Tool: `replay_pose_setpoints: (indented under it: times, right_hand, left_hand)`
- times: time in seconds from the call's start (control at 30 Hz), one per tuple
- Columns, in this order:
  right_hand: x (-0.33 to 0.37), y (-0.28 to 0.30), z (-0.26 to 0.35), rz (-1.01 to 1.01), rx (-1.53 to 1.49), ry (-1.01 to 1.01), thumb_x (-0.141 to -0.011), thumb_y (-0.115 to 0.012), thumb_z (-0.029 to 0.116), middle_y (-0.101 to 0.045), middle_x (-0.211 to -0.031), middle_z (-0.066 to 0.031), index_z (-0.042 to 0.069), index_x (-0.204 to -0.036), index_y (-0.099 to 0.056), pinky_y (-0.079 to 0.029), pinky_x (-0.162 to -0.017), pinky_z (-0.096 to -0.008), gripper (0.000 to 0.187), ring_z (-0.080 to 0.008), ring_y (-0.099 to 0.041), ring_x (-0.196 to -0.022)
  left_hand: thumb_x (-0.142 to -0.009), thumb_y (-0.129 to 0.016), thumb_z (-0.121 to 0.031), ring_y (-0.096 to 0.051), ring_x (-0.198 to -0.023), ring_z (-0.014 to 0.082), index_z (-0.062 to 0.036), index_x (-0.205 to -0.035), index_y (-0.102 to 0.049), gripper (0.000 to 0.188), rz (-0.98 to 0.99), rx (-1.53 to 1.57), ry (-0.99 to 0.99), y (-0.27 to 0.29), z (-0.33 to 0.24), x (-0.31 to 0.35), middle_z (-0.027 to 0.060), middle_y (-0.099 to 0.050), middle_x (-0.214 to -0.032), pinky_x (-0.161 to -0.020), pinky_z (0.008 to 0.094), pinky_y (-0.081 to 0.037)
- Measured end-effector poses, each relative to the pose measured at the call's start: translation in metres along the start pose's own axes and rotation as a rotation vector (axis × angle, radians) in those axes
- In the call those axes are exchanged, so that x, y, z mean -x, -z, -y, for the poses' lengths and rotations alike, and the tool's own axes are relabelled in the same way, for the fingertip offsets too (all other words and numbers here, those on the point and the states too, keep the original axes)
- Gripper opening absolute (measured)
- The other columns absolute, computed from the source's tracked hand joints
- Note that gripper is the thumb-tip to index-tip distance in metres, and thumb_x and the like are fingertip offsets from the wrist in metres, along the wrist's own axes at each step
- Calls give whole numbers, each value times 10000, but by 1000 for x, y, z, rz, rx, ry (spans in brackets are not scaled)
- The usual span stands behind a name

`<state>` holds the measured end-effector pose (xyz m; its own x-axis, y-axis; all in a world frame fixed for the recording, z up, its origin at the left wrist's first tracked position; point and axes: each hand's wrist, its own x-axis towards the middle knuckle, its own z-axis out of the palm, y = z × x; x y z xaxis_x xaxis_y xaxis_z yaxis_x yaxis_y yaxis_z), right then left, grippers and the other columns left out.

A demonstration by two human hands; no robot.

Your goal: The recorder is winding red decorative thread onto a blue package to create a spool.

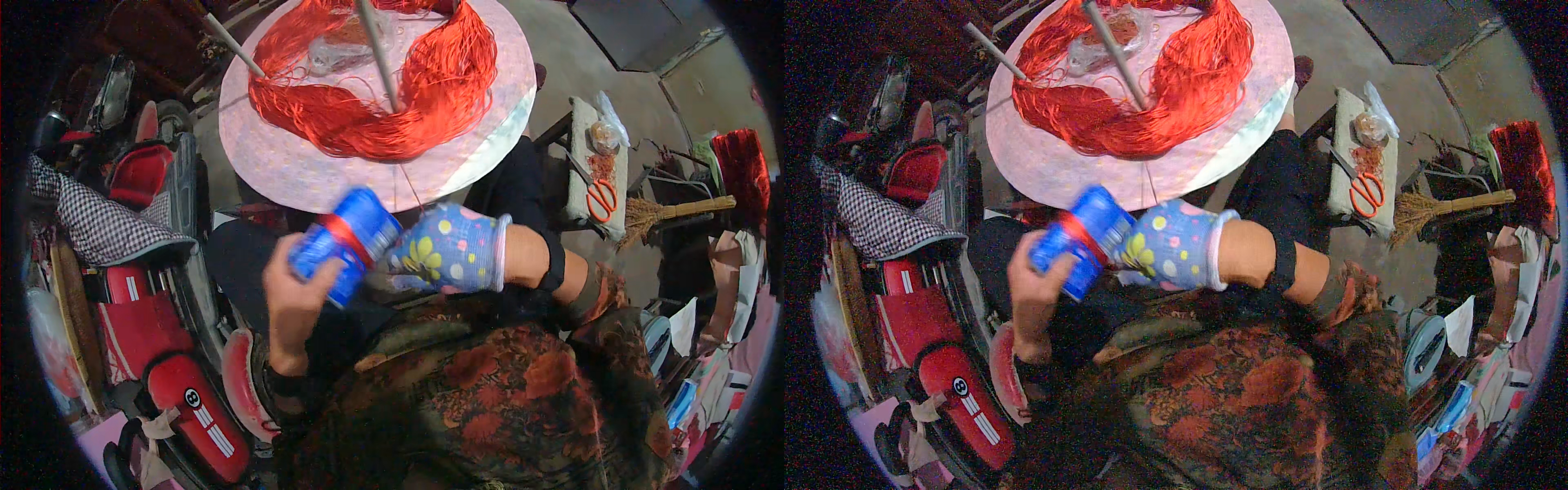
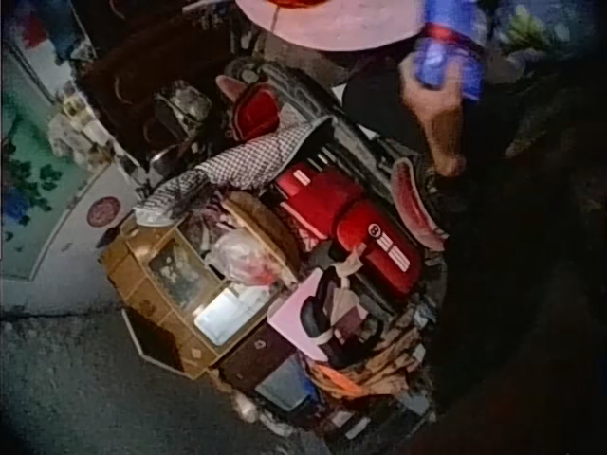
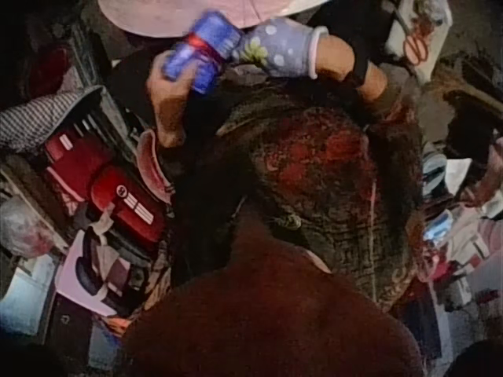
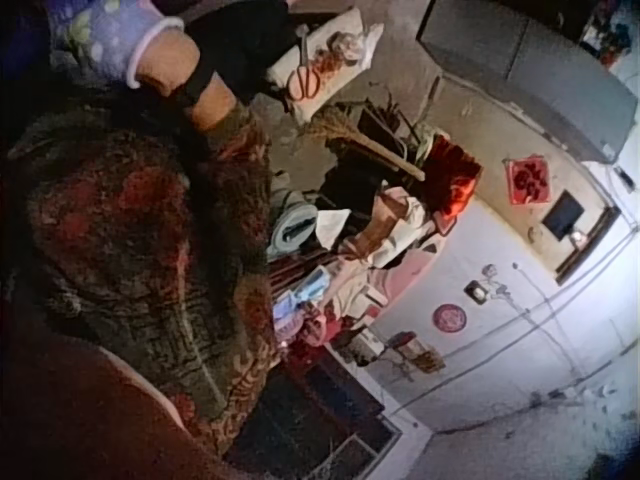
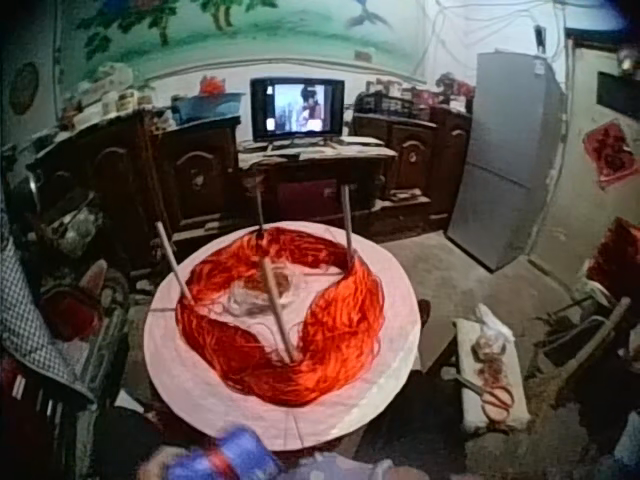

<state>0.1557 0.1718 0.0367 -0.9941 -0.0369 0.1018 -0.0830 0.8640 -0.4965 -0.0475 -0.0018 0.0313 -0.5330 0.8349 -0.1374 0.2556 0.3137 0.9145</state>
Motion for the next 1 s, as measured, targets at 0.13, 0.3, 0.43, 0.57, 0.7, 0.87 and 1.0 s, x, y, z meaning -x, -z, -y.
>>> replay_pose_setpoints:
  times: [0.13, 0.3, 0.43, 0.57, 0.7, 0.87, 1.0]
  right_hand:
    - [-20, 6, -23, -9, -404, 121, -833, -703, 310, -685, -736, -76, 167, -866, -708, -536, -642, -366, 146, -259, -672, -723]
    - [-8, -19, -51, -76, -816, -279, -904, -681, 245, -698, -851, -45, 24, -950, -690, -532, -676, -283, 226, -101, -638, -751]
    - [16, -20, -42, 37, -1056, -546, -960, -611, 250, -678, -876, -44, 11, -1018, -648, -526, -666, -296, 249, -106, -626, -714]
    - [22, -4, -3, -47, -584, 76, -933, -637, 212, -695, -886, -97, 34, -1031, -657, -536, -701, -318, 204, -247, -674, -749]
    - [9, 22, -3, -98, -427, 181, -895, -679, 192, -706, -887, -79, 76, -995, -680, -535, -705, -338, 153, -275, -674, -795]
    - [-6, 4, -58, -133, -610, -151, -892, -681, 210, -701, -915, -91, 75, -1016, -680, -521, -718, -299, 184, -185, -676, -798]
    - [12, -34, -39, -38, -722, -232, -938, -625, 205, -699, -944, -98, 46, -1038, -671, -533, -733, -327, 194, -233, -681, -820]
  left_hand:
    - [-708, -821, -207, -600, -846, 121, -9, -1083, -621, 469, 621, 27, 200, 7, -4, 0, 44, -643, -945, -765, 301, -507]
    - [-727, -796, -278, -607, -910, 141, -37, -1130, -589, 513, 773, 162, 108, 29, -16, -8, 62, -643, -1083, -816, 296, -500]
    - [-754, -779, -278, -602, -964, 171, -51, -1208, -543, 560, 190, 609, 29, 29, -12, -2, 68, -620, -1145, -827, 308, -501]
    - [-761, -781, -249, -603, -945, 181, -46, -1235, -544, 568, -218, 570, 34, 17, -9, 3, 69, -620, -1101, -810, 319, -509]
    - [-696, -831, -225, -619, -868, 161, -30, -1152, -618, 540, 386, -103, 44, 5, -14, -3, 64, -653, -965, -791, 306, -516]
    - [-733, -814, -421, -630, -932, 173, -8, -1112, -634, 589, 592, 329, -293, 15, -26, 11, 88, -662, -1024, -851, 312, -494]
    - [-890, -685, -432, -553, -1182, 212, -9, -1390, -435, 701, -106, 1027, 125, 23, -21, 26, 120, -557, -1287, -1018, 393, -437]
